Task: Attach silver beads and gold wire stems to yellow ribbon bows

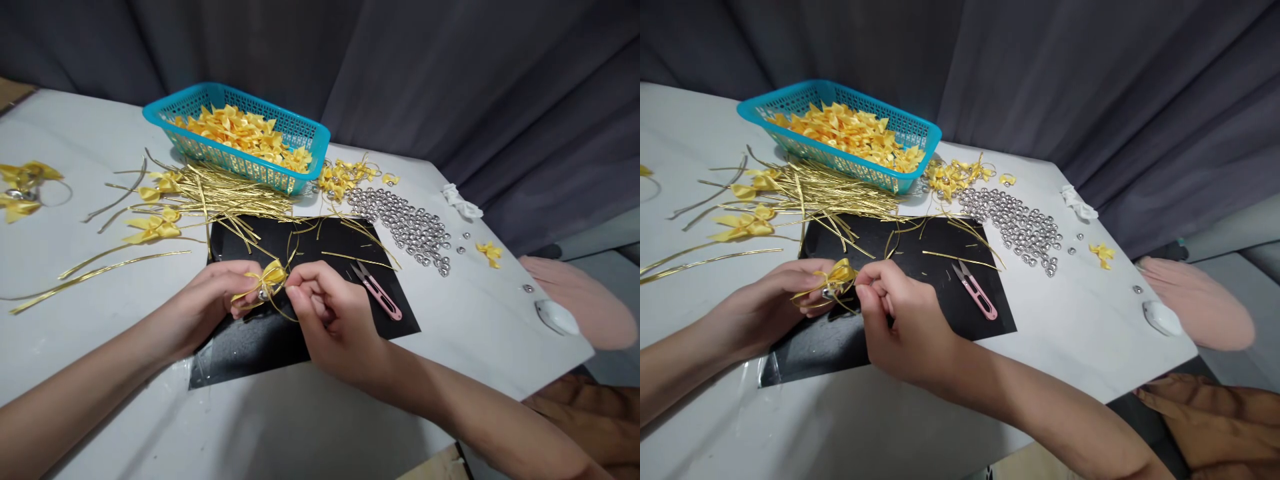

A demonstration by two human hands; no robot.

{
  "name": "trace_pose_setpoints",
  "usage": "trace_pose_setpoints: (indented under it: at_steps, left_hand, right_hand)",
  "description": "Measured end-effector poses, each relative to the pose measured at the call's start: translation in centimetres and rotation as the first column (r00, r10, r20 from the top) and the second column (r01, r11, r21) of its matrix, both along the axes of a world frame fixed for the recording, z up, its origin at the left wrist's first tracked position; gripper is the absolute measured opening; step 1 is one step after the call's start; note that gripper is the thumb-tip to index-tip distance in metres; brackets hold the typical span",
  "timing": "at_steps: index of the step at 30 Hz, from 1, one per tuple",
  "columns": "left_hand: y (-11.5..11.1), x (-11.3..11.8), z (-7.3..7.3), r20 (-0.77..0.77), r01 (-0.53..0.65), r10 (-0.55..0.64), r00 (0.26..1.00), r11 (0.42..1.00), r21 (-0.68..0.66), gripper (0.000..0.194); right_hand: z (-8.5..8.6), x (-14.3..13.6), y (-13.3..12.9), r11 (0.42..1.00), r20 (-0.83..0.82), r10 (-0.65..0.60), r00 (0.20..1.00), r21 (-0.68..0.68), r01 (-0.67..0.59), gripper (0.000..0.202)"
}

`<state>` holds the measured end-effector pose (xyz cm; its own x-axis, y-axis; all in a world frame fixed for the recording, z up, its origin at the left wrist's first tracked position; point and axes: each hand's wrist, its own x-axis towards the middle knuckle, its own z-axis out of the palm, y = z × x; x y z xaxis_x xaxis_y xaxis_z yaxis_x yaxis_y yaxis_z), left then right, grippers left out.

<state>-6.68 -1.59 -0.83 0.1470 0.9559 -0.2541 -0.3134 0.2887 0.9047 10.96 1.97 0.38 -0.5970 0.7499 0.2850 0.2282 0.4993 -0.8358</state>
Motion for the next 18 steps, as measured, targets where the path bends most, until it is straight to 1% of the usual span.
trace_pose_setpoints:
  at_steps: [6, 12, 18]
  left_hand:
    - [0.16, 0.14, 0.09, -0.013, 0.006, -0.006, 1.000, 1.000, 0.012, 0.025]
    - [0.31, 0.24, 0.12, -0.020, -0.002, 0.002, 1.000, 1.000, 0.013, 0.025]
    - [0.24, 0.15, -0.02, -0.025, 0.002, -0.002, 1.000, 1.000, 0.010, 0.026]
  right_hand:
    - [-0.13, -0.06, 0.06, 0.999, -0.020, 0.007, 1.000, -0.033, -0.007, 0.003]
    - [0.06, -0.12, -0.14, 0.996, -0.009, -0.013, 1.000, -0.089, 0.012, 0.003]
    - [0.20, -0.17, -0.26, 0.994, 0.001, -0.020, 1.000, -0.104, 0.020, 0.002]
